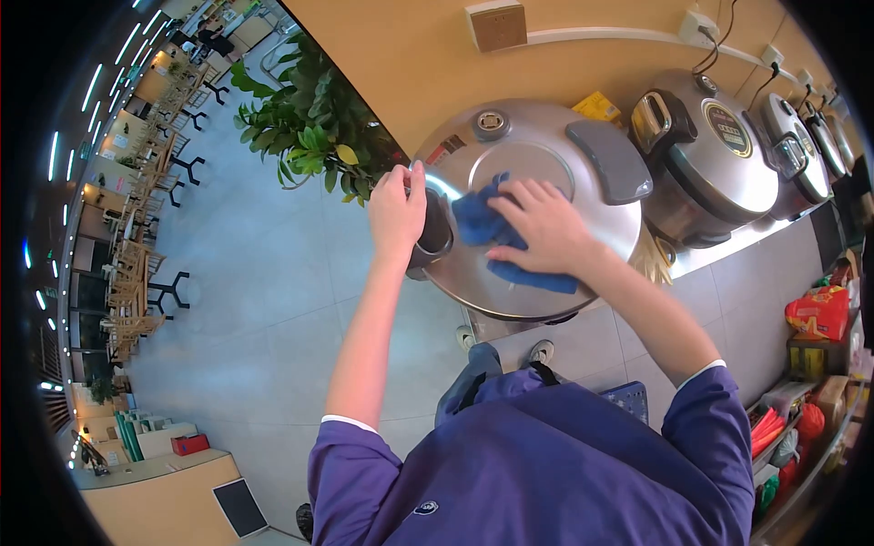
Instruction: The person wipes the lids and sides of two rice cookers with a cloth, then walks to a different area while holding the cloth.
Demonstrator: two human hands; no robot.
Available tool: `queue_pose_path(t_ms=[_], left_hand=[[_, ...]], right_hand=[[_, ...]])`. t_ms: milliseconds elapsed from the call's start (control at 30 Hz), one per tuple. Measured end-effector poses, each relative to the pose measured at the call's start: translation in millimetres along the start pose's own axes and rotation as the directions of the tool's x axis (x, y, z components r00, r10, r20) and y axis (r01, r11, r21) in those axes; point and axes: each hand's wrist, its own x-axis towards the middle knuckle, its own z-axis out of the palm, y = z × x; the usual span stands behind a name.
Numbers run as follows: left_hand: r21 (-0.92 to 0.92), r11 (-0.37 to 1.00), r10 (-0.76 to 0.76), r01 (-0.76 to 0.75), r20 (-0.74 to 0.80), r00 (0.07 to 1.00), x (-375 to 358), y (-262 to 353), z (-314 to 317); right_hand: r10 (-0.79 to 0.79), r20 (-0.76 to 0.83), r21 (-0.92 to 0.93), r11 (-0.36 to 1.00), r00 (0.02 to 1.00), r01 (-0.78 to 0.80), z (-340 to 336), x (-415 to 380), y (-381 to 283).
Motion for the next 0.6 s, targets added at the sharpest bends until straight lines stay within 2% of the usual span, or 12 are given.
queue_pose_path(t_ms=[67,100,133,267,433,533,600], left_hand=[[-0.004,1.0,-0.007,0.007,0.006,1.0,-1.0,1.5,-0.8],[-0.005,1.0,-0.012,0.012,0.006,1.0,-1.5,2.7,-1.9],[-0.005,1.0,-0.011,0.011,0.006,1.0,-1.3,3.4,-3.0],[0.015,1.0,0.007,-0.007,0.019,1.0,-3.3,2.4,-2.8],[0.013,1.0,0.012,-0.012,0.019,1.0,-2.9,1.4,-3.6],[0.017,1.0,0.01,-0.01,0.007,1.0,-1.7,-1.3,-0.9],[0.053,0.996,0.069,-0.068,-0.031,0.997,-2.3,-1.3,0.1]], right_hand=[[-0.019,0.007,-0.042,0.999,1.0,0.02,4.4,-1.5,-18.4],[-0.053,-0.065,-0.04,0.998,0.997,0.05,7.6,-1.6,-23.0],[-0.053,-0.066,-0.041,0.998,0.996,0.05,8.6,-3.5,-30.9],[-0.244,0.103,0.067,0.969,0.964,0.238,5.0,-24.7,-63.8],[-0.412,0.118,0.166,0.905,0.903,0.391,-1.8,-23.6,-49.0],[-0.402,0.162,0.14,0.913,0.901,0.382,8.8,-0.5,-28.5],[-0.287,0.125,0.129,0.954,0.95,0.271,14.3,23.4,-14.5]])
